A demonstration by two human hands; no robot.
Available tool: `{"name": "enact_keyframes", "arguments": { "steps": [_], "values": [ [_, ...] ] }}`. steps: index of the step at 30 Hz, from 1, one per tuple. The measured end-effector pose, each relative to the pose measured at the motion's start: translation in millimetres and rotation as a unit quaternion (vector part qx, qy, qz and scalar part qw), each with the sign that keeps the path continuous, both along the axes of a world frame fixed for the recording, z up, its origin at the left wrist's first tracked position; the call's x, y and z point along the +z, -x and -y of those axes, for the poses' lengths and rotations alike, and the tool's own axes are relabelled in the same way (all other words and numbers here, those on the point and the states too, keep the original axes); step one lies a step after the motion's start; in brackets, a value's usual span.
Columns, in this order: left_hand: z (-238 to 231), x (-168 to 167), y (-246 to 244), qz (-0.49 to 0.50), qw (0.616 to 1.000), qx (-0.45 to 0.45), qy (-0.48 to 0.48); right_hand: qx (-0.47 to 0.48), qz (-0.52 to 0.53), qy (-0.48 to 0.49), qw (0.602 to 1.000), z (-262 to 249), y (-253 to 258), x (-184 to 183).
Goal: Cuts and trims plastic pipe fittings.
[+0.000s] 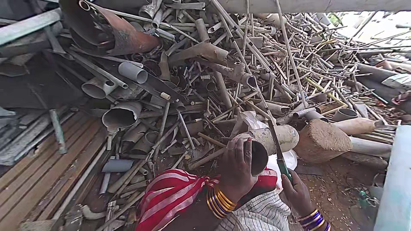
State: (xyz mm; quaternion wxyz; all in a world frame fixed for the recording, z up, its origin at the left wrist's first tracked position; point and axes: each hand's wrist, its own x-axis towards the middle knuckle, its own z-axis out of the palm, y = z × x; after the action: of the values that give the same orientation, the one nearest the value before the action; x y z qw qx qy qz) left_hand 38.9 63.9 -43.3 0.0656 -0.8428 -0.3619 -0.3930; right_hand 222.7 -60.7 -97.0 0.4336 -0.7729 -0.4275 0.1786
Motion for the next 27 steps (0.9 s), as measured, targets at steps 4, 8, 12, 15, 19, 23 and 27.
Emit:
{"name": "enact_keyframes", "arguments": {
  "steps": [4, 8, 12, 15, 19, 23, 27],
  "values": [
    [1, -4, -1, 0.012, 1.000, 0.013, -0.011, -0.065, -0.111, -0.101, 0.987, -10, 8, 0],
    [4, -4, 1, -0.001, 1.000, 0.004, -0.004, 0.115, -0.010, 0.044, 0.992, -2, 26, -5],
    [3, -5, 2, -0.007, 1.000, 0.015, -0.014, 0.016, -0.078, -0.059, 0.995, -10, 13, 1],
    [1, -3, 4, -0.012, 1.000, 0.014, -0.003, -0.081, -0.124, -0.144, 0.978, -18, 16, 9],
    [-3, -1, 5, -0.015, 1.000, 0.008, 0.004, 0.130, -0.006, 0.060, 0.990, 0, 23, -4],
    [-6, 1, 7, -0.013, 1.000, 0.010, 0.019, -0.007, -0.091, -0.089, 0.992, -7, 18, -4],
    [-8, 3, 9, -0.021, 0.999, 0.008, 0.048, -0.025, -0.069, -0.083, 0.994, -7, 19, -8]
  ]
}}
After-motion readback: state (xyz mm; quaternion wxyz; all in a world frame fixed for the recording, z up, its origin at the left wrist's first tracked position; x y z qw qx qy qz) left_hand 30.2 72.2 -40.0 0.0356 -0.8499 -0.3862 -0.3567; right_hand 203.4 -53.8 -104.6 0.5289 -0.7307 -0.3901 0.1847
